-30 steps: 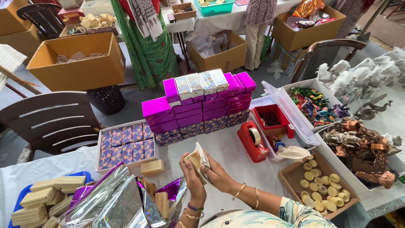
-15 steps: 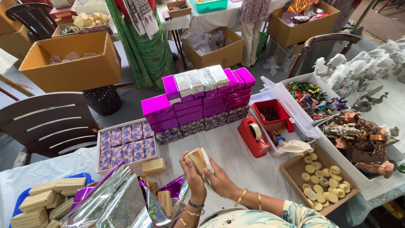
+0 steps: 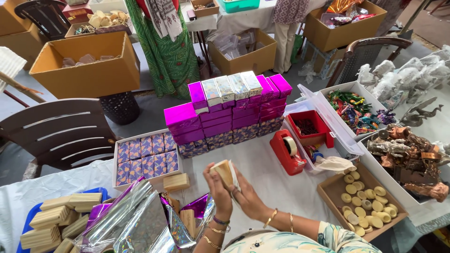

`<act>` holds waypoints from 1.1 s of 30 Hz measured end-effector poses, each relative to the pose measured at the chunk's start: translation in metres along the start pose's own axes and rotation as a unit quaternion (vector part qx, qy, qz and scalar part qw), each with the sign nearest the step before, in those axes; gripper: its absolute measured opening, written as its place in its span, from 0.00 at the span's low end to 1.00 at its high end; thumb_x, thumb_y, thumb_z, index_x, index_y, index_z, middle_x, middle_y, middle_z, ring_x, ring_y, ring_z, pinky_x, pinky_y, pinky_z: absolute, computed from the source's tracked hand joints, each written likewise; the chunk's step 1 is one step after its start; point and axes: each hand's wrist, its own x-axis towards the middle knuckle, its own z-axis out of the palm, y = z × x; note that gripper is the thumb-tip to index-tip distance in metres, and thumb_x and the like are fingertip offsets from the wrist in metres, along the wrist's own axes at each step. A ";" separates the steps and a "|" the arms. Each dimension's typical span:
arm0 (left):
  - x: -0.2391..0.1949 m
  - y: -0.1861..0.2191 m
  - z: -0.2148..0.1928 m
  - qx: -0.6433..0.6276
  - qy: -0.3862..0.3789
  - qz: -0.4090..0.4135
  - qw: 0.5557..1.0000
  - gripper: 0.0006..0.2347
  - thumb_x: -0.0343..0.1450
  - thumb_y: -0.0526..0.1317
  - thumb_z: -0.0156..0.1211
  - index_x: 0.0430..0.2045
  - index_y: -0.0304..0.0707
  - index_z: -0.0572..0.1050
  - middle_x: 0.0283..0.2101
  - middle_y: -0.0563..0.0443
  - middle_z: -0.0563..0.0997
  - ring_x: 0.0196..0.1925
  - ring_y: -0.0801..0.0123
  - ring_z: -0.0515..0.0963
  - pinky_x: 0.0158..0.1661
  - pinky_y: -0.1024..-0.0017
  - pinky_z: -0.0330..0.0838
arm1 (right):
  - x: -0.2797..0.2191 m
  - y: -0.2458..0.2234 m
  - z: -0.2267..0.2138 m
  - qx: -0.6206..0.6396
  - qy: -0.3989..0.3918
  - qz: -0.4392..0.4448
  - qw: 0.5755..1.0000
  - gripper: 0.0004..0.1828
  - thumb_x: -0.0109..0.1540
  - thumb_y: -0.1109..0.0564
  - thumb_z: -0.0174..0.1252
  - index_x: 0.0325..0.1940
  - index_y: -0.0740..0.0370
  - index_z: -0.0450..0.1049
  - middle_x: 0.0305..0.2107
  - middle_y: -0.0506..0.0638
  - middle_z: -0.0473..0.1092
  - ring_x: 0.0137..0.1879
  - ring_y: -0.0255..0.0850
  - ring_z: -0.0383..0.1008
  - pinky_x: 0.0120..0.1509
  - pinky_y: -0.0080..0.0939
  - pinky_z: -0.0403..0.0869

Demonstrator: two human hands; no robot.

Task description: The person picks up small rectangular wooden blocks from a tray and wipes them with a white cloth. They handle the blocks one at a time, turning them over to clean multiple sides before placing them back on the table.

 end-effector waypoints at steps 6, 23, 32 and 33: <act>-0.004 -0.014 -0.001 -0.078 -0.010 -0.031 0.996 0.18 0.79 0.51 0.36 0.60 0.42 0.60 0.55 0.48 0.67 0.55 0.68 0.69 0.55 0.69 0.66 | 0.018 0.004 -0.010 0.001 -0.042 0.016 0.999 0.39 0.71 0.48 0.45 0.81 0.64 0.39 0.73 0.68 0.53 0.78 0.56 0.55 0.77 0.48 0.55; -0.025 -0.009 0.004 -0.016 -0.008 0.021 1.000 0.19 0.79 0.51 0.37 0.60 0.40 0.59 0.57 0.46 0.66 0.57 0.66 0.69 0.56 0.66 0.66 | 0.023 -0.022 -0.016 0.035 -0.045 0.045 0.997 0.37 0.71 0.47 0.45 0.80 0.62 0.44 0.62 0.65 0.67 0.68 0.51 0.69 0.71 0.45 0.65; -0.026 -0.012 0.004 0.098 -0.055 0.004 0.994 0.23 0.77 0.54 0.48 0.61 0.38 0.60 0.54 0.44 0.73 0.54 0.68 0.73 0.54 0.71 0.69 | 0.023 0.002 -0.012 0.220 0.048 0.132 0.965 0.33 0.71 0.44 0.42 0.79 0.59 0.53 0.62 0.55 0.66 0.66 0.40 0.65 0.70 0.39 0.64; -0.026 -0.019 0.003 0.117 -0.053 -0.015 0.992 0.23 0.76 0.54 0.50 0.60 0.37 0.61 0.53 0.43 0.74 0.53 0.67 0.74 0.53 0.70 0.70 | 0.022 0.002 -0.012 0.263 0.081 0.173 0.946 0.33 0.71 0.42 0.41 0.78 0.59 0.55 0.61 0.54 0.66 0.64 0.39 0.66 0.69 0.39 0.66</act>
